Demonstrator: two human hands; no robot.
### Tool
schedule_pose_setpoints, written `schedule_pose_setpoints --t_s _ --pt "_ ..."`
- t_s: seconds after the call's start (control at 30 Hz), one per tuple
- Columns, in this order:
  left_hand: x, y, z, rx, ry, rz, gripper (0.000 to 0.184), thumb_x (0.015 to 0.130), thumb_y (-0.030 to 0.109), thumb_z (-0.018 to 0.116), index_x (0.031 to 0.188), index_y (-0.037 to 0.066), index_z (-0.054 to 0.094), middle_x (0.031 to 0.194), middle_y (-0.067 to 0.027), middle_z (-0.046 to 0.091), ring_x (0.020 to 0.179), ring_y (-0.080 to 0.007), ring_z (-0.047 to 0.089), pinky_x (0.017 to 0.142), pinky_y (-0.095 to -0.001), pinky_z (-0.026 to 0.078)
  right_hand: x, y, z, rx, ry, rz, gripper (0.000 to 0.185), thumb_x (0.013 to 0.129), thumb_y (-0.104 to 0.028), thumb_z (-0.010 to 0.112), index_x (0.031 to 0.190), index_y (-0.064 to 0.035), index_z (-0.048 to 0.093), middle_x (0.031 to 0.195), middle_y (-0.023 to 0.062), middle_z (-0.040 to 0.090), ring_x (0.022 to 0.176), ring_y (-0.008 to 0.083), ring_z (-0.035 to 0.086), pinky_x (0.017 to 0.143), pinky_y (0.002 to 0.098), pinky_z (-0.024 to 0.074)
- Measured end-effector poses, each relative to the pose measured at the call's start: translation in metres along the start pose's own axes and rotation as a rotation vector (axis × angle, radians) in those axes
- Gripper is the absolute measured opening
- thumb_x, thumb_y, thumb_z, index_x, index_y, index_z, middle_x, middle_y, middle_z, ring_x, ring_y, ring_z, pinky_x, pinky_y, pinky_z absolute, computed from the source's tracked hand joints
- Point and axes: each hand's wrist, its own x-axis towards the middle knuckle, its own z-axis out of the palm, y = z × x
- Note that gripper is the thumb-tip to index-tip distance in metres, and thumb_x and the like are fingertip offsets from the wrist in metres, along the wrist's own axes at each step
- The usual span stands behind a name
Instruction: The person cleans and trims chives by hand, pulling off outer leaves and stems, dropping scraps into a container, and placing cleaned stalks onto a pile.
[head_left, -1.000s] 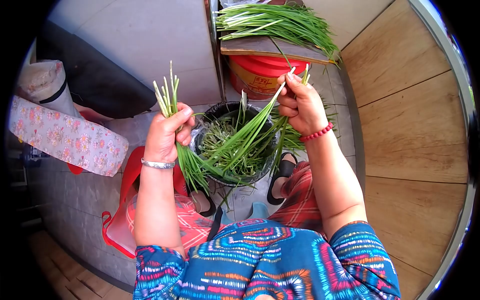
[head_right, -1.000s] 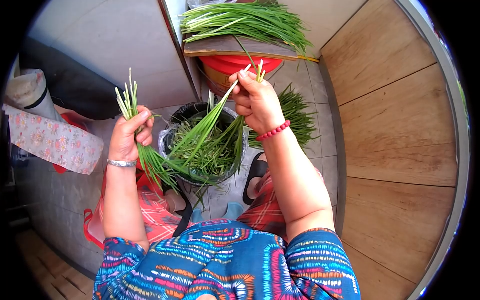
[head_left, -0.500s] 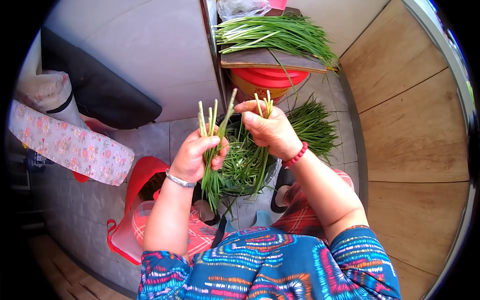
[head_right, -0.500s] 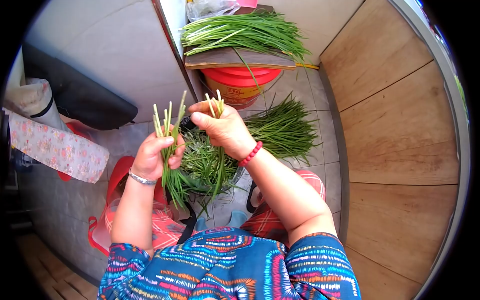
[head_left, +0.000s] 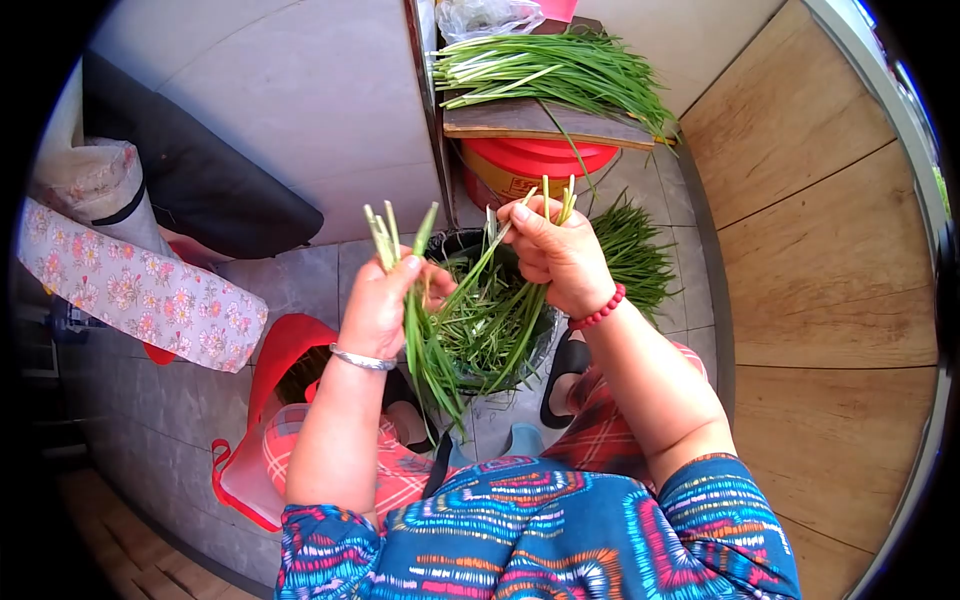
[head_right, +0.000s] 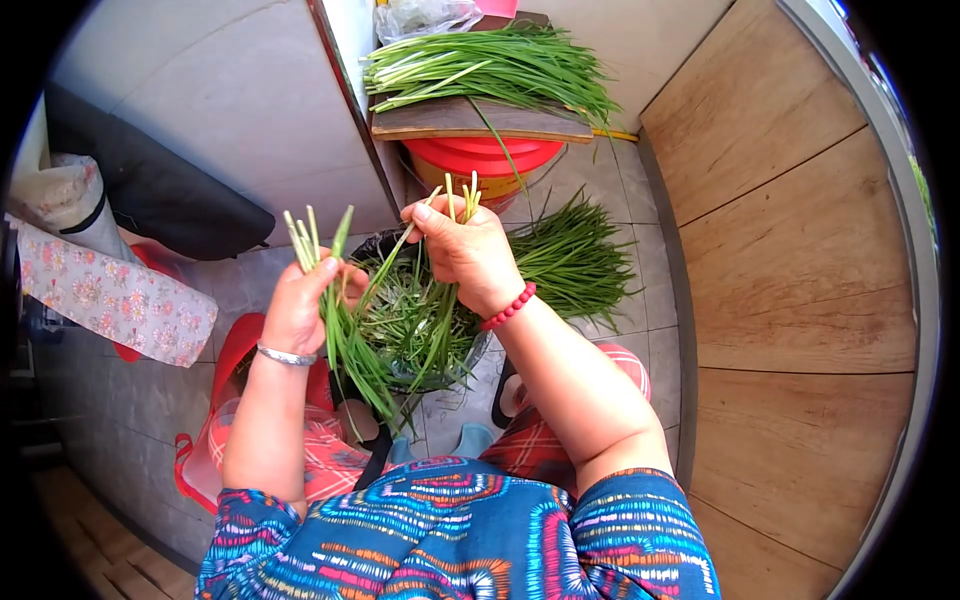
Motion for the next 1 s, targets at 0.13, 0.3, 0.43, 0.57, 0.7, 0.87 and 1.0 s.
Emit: schedule_pose_setpoints --t_s 0.13,0.3,0.43,0.57,0.7,0.87,1.0 --pt "0.0 0.021 -0.017 0.212 0.122 0.115 0.011 0.083 0.016 0.048 0.085 0.005 0.046 0.067 -0.0065 0.054 0.05 -0.013 0.052 0.045 -0.026 0.047 0.001 -0.004 -0.007 0.025 -0.048 0.017 0.013 0.082 -0.018 0.053 0.086 -0.0053 0.055 0.067 -0.0021 0.053 0.039 -0.0002 0.027 0.034 0.0152 0.0187" --pt "-0.004 0.041 -0.025 0.384 0.261 0.213 0.014 0.082 0.018 0.051 0.084 0.005 0.048 0.059 -0.0001 0.045 0.042 -0.0066 0.039 0.038 -0.0198 0.034 0.0 -0.01 -0.01 0.017 -0.109 0.022 0.012 0.084 -0.015 0.049 0.086 -0.005 0.055 0.067 -0.0028 0.052 0.039 -0.0001 0.027 0.034 0.0148 0.0185" --pt "-0.012 0.039 -0.013 0.197 -0.004 0.07 0.017 0.08 0.021 0.054 0.078 0.003 0.052 0.056 0.0014 0.042 0.042 -0.0052 0.036 0.038 -0.019 0.031 0.0 -0.008 -0.008 -0.063 -0.117 0.04 0.013 0.083 -0.018 0.051 0.087 -0.0057 0.055 0.066 -0.003 0.049 0.041 0.0007 0.025 0.035 0.0151 0.0184" --pt "-0.018 0.026 0.012 0.165 -0.113 -0.016 0.018 0.07 0.012 0.063 0.081 -0.001 0.055 0.062 -0.0029 0.054 0.041 -0.0036 0.037 0.037 -0.0172 0.029 -0.001 -0.002 0.0 -0.148 -0.107 0.009 0.015 0.082 -0.02 0.053 0.088 -0.0061 0.055 0.065 -0.0044 0.048 0.041 0.0004 0.026 0.035 0.0154 0.0184" --pt "-0.022 0.016 0.027 0.264 -0.108 -0.065 0.016 0.067 0.007 0.066 0.079 0.002 0.056 0.065 -0.0001 0.055 0.05 -0.0058 0.047 0.043 -0.0173 0.034 -0.003 0.002 0.002 -0.161 -0.13 0.034 0.015 0.081 -0.019 0.055 0.084 -0.0048 0.058 0.066 -0.0027 0.053 0.046 0.0021 0.038 0.039 0.0163 0.0291" --pt "-0.019 0.01 0.022 0.203 -0.08 -0.015 0.016 0.067 0.008 0.067 0.078 0.004 0.056 0.066 -0.0014 0.056 0.052 -0.0059 0.048 0.044 -0.0166 0.033 -0.004 0.011 0.011 -0.493 -0.142 -0.071 0.017 0.073 -0.019 0.065 0.082 -0.0053 0.058 0.064 -0.0053 0.05 0.052 0.0022 0.038 0.044 0.017 0.0309" --pt "-0.017 0.01 0.018 0.233 -0.069 -0.006 0.015 0.066 0.008 0.066 0.077 0.004 0.055 0.064 -0.0016 0.056 0.049 -0.0036 0.044 0.043 -0.0153 0.03 0.001 0.022 0.004 -0.569 -0.163 -0.126 0.014 0.075 -0.018 0.063 0.078 -0.0056 0.057 0.064 -0.0038 0.052 0.053 0.0025 0.039 0.045 0.0174 0.032"
